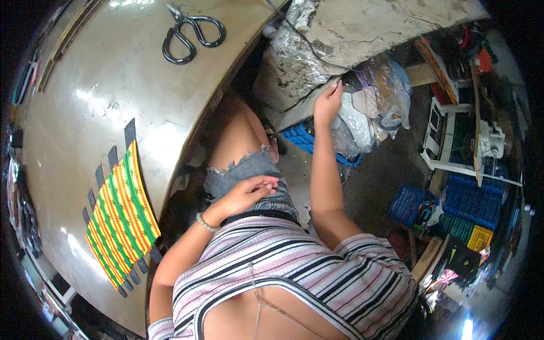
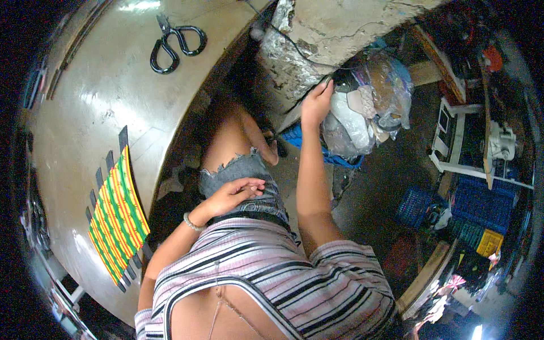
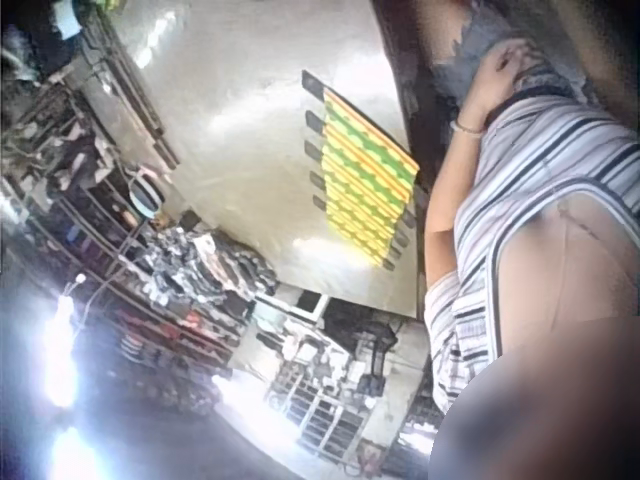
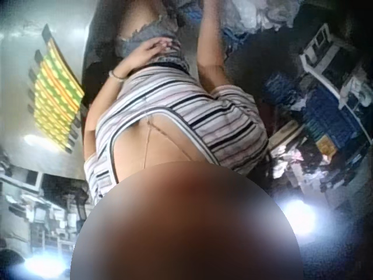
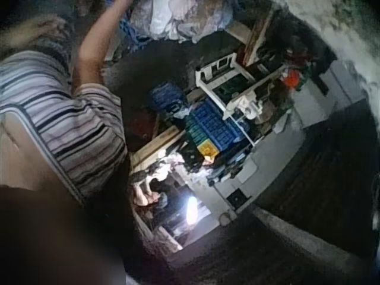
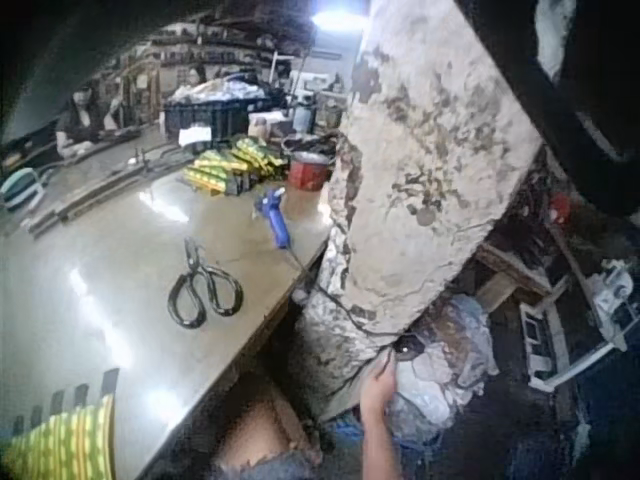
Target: The person aligns and folds multiple black fabric strips with yellow and green stripes on a table, then flips the assembly to reveal a colorful patterned side. They continue folding and arranging the strips into a compact stack.
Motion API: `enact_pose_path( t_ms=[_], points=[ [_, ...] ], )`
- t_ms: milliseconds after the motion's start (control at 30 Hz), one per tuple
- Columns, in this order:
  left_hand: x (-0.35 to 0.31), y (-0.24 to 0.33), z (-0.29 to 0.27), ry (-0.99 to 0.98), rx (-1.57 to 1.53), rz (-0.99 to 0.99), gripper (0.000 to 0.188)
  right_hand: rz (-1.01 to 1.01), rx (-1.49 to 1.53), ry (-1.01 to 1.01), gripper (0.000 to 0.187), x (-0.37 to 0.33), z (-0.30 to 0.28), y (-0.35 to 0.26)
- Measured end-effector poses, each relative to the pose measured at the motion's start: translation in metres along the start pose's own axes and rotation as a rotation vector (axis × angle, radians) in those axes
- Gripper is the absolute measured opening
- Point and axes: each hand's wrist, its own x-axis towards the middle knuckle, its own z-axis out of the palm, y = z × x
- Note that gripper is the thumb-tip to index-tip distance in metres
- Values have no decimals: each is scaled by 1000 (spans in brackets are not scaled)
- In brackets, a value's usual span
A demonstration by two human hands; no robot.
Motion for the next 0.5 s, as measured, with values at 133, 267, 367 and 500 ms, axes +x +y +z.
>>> enact_pose_path(
  t_ms=[133,267,367,500],
  points=[
    [-22,-2,-1,39,-25,-14,38,96,26,96,49,51,22,32],
    [-30,6,5,112,129,91,38,116,-140,98,56,85,29,47],
    [-50,20,15,163,489,191,37,14,110,23,57,82,26,64],
    [-89,49,29,226,419,266,37,350,-82,-278,45,25,21,118]
  ],
)
